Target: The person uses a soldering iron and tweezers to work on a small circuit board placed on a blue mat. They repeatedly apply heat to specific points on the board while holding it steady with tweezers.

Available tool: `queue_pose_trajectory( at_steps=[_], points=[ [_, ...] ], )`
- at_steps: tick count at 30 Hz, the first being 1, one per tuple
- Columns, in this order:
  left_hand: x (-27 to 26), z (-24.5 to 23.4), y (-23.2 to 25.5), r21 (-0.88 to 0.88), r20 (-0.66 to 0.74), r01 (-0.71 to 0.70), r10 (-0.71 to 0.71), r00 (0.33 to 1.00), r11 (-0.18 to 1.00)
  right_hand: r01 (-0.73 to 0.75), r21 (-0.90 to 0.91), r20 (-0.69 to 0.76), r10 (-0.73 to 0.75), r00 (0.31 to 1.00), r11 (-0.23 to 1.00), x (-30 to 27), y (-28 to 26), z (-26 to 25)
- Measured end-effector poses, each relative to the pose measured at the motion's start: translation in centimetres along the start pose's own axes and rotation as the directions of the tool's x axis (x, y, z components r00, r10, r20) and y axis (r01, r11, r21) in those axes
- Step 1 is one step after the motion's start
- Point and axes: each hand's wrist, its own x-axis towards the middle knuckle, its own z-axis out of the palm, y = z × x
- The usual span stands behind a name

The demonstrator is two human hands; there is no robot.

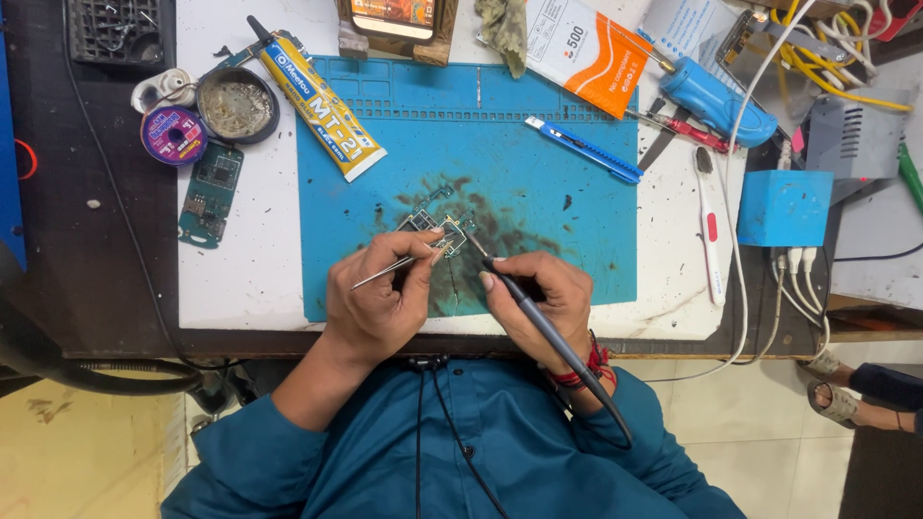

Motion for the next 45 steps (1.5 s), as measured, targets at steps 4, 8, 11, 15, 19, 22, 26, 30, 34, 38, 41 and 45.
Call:
queue_pose_trajectory(
  at_steps=[4,8,11,15,19,22,26,30,34,38,41,45],
  points=[
    [-0.07,-0.03,-0.09,-0.001,-0.001,-0.007,0.007,1.0,1.0,0.027,0.008,0.008,-0.027,1.0,1.0,0.03,-0.03,-0.03],
    [-0.03,0.02,-0.12,-0.001,0.001,-0.011,0.011,1.0,1.0,0.029,-0.008,0.004,-0.029,1.0,1.0,0.13,-0.01,-0.01],
    [-0.02,0.0,-0.14,0.004,-0.001,-0.013,0.013,1.0,1.0,0.048,-0.028,0.003,-0.048,0.999,0.998,0.14,-0.02,-0.01],
    [-0.05,0.03,-0.08,0.008,-0.004,-0.019,0.019,1.0,1.0,0.007,-0.016,0.003,-0.007,1.0,1.0,0.02,-0.05,0.05],
    [-0.06,-0.02,-0.02,0.013,-0.001,-0.005,0.005,1.0,1.0,-0.016,-0.003,-0.011,0.016,1.0,1.0,0.0,-0.09,0.19],
    [-0.15,0.06,-0.07,0.004,-0.007,-0.006,0.006,1.0,1.0,0.004,0.01,0.006,-0.005,1.0,1.0,-0.14,-0.11,0.0],
    [0.06,-0.01,-0.05,0.015,-0.009,-0.025,0.026,1.0,1.0,-0.025,0.0,-0.019,0.025,1.0,1.0,0.05,-0.23,0.17],
    [-0.13,-0.02,-0.12,0.013,-0.007,-0.022,0.022,1.0,1.0,-0.014,-0.001,-0.015,0.014,1.0,1.0,-0.12,-0.29,0.16],
    [-0.15,0.11,-0.14,-0.001,0.0,0.003,-0.003,1.0,1.0,-0.031,0.022,-0.032,0.032,0.999,0.999,-0.1,-0.25,0.2],
    [-0.08,0.03,-0.13,0.003,0.002,0.006,-0.006,1.0,1.0,-0.007,-0.001,-0.016,0.007,1.0,1.0,-0.1,-0.11,0.04],
    [-0.16,0.03,-0.13,0.002,-0.001,0.0,0.0,1.0,1.0,-0.049,0.021,-0.041,0.05,0.998,0.999,-0.27,0.1,0.17],
    [-0.12,0.03,-0.08,0.004,-0.005,0.003,-0.003,1.0,1.0,-0.016,0.013,-0.046,0.017,0.999,1.0,-0.32,0.03,0.14]
  ],
)
